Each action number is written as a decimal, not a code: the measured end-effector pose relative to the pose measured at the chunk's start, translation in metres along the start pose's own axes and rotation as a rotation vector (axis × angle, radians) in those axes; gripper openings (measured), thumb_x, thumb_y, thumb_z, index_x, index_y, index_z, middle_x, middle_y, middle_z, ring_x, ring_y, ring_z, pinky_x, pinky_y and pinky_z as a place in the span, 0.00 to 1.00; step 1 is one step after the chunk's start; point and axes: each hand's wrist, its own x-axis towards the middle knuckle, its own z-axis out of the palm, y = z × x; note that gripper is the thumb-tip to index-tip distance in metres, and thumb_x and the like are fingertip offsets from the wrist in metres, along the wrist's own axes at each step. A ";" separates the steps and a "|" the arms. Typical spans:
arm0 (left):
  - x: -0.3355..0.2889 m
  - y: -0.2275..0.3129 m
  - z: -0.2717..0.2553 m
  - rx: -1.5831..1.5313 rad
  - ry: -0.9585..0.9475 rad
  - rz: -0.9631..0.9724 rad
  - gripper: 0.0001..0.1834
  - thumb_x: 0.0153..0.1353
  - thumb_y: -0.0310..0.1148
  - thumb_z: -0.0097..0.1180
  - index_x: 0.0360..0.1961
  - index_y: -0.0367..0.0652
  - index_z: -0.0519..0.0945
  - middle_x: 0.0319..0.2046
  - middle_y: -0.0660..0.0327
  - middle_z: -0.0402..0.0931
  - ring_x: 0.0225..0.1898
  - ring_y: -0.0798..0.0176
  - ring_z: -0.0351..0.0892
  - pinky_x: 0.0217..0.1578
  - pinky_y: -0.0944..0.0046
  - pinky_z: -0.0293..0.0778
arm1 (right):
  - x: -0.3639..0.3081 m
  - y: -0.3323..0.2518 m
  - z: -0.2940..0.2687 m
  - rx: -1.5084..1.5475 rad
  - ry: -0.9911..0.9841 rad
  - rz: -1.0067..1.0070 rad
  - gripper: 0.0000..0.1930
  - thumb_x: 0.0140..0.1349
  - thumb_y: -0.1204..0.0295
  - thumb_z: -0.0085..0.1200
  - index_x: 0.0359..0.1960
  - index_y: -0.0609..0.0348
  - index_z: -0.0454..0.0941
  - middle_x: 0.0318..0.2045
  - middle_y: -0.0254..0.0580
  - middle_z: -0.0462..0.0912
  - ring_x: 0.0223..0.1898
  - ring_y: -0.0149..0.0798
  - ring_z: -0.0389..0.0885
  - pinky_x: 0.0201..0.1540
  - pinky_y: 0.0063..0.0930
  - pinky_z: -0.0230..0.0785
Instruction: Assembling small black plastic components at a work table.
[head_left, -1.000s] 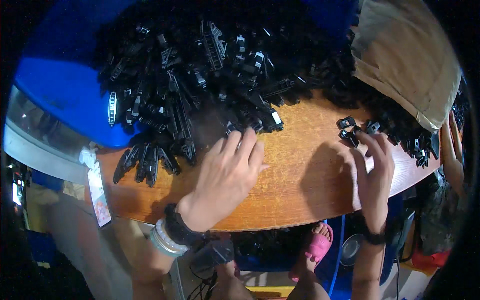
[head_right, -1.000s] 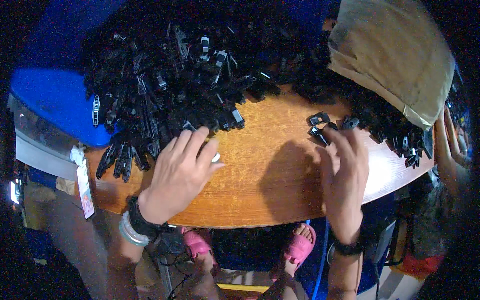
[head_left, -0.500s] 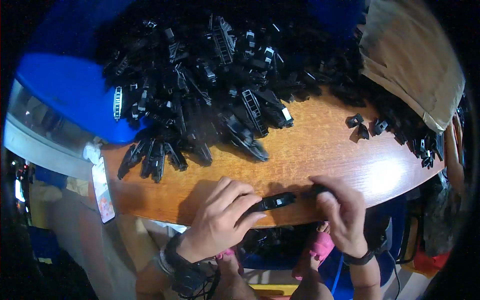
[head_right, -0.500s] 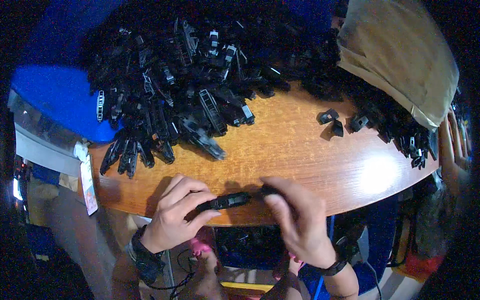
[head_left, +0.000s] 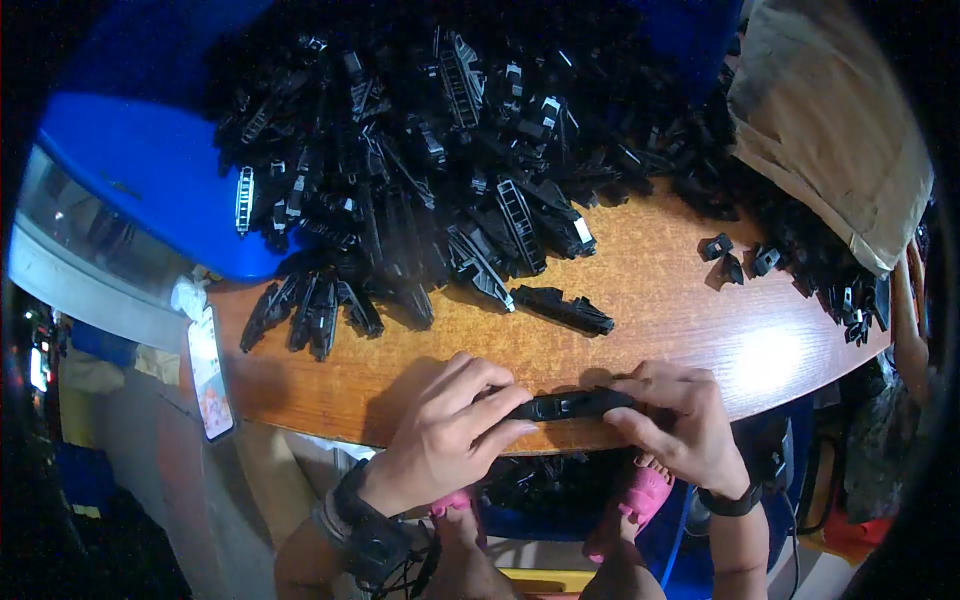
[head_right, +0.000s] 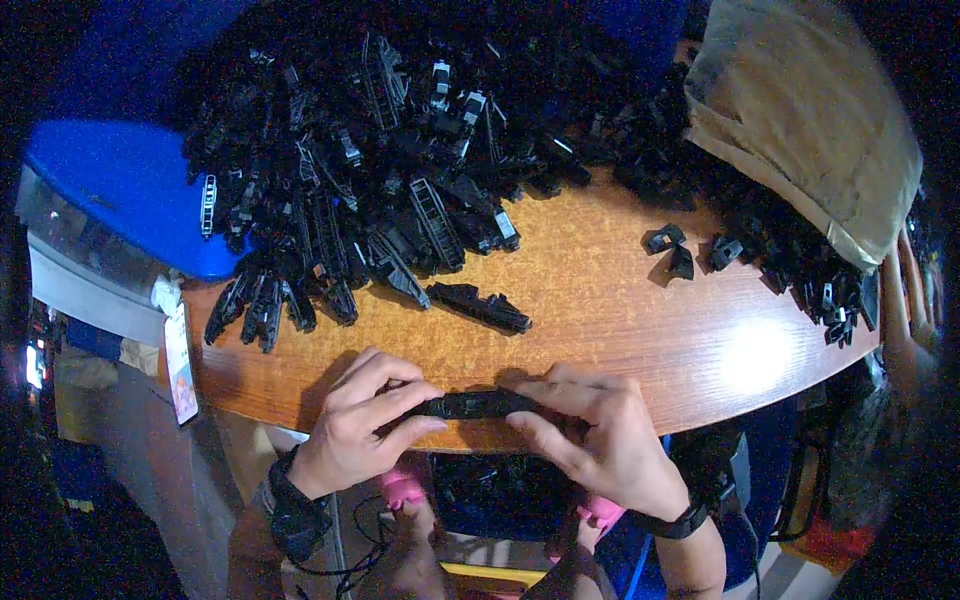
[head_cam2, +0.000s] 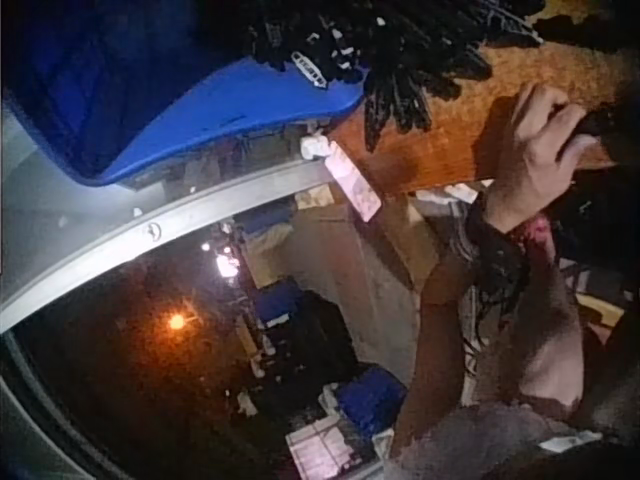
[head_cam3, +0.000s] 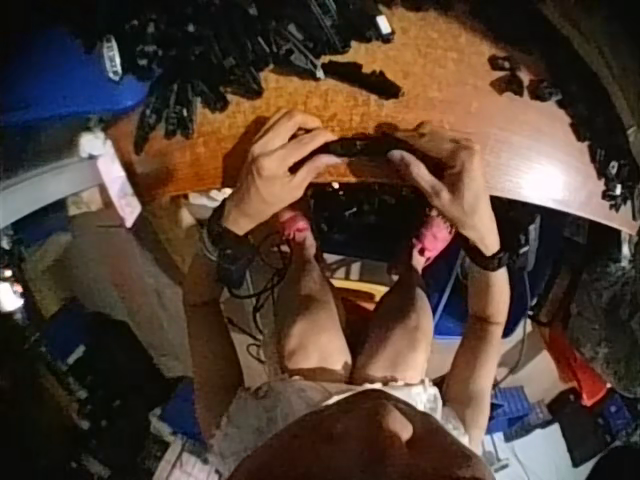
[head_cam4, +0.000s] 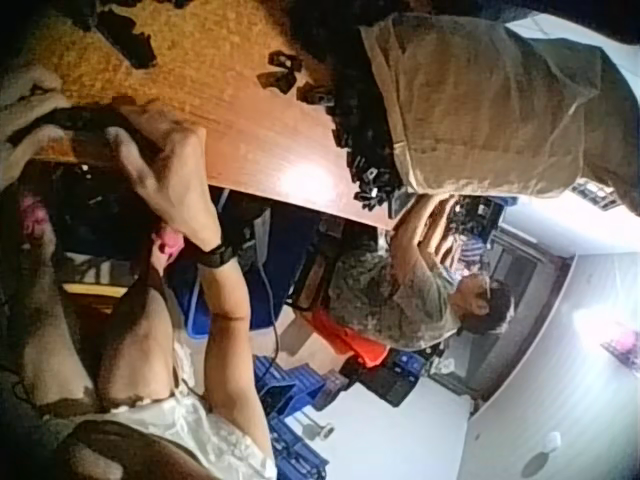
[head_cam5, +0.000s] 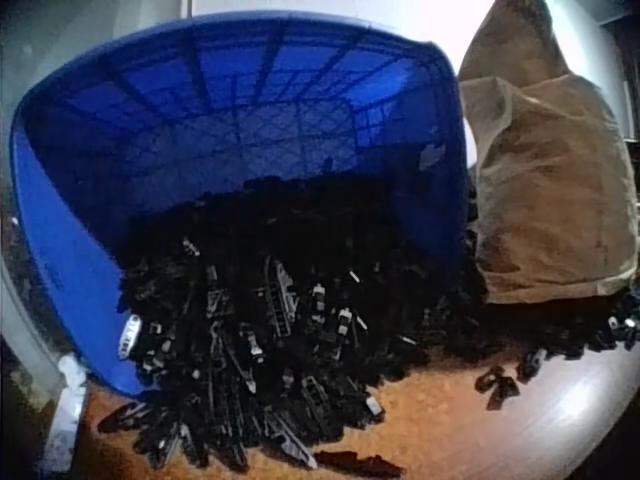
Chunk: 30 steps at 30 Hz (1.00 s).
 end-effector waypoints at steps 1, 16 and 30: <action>0.000 0.000 0.000 0.003 0.003 0.000 0.14 0.49 0.25 0.68 0.37 0.34 0.80 0.34 0.56 0.72 0.36 0.54 0.74 0.37 0.58 0.72 | 0.001 0.003 0.000 -0.014 0.050 -0.156 0.12 0.59 0.77 0.59 0.45 0.68 0.82 0.28 0.50 0.80 0.28 0.40 0.77 0.33 0.29 0.69; 0.036 0.034 -0.013 -0.334 0.005 -0.034 0.04 0.53 0.23 0.62 0.27 0.35 0.79 0.29 0.56 0.76 0.30 0.57 0.73 0.36 0.60 0.67 | -0.002 -0.017 0.005 -0.231 0.226 -0.453 0.25 0.48 0.83 0.65 0.52 0.64 0.79 0.32 0.47 0.80 0.29 0.43 0.80 0.33 0.30 0.73; 0.004 0.011 -0.007 0.002 -0.016 -0.079 0.14 0.42 0.22 0.70 0.34 0.37 0.85 0.31 0.59 0.78 0.35 0.56 0.75 0.36 0.59 0.73 | 0.006 0.005 0.009 -0.135 0.022 -0.276 0.15 0.49 0.78 0.65 0.41 0.61 0.84 0.35 0.44 0.78 0.37 0.46 0.77 0.40 0.36 0.70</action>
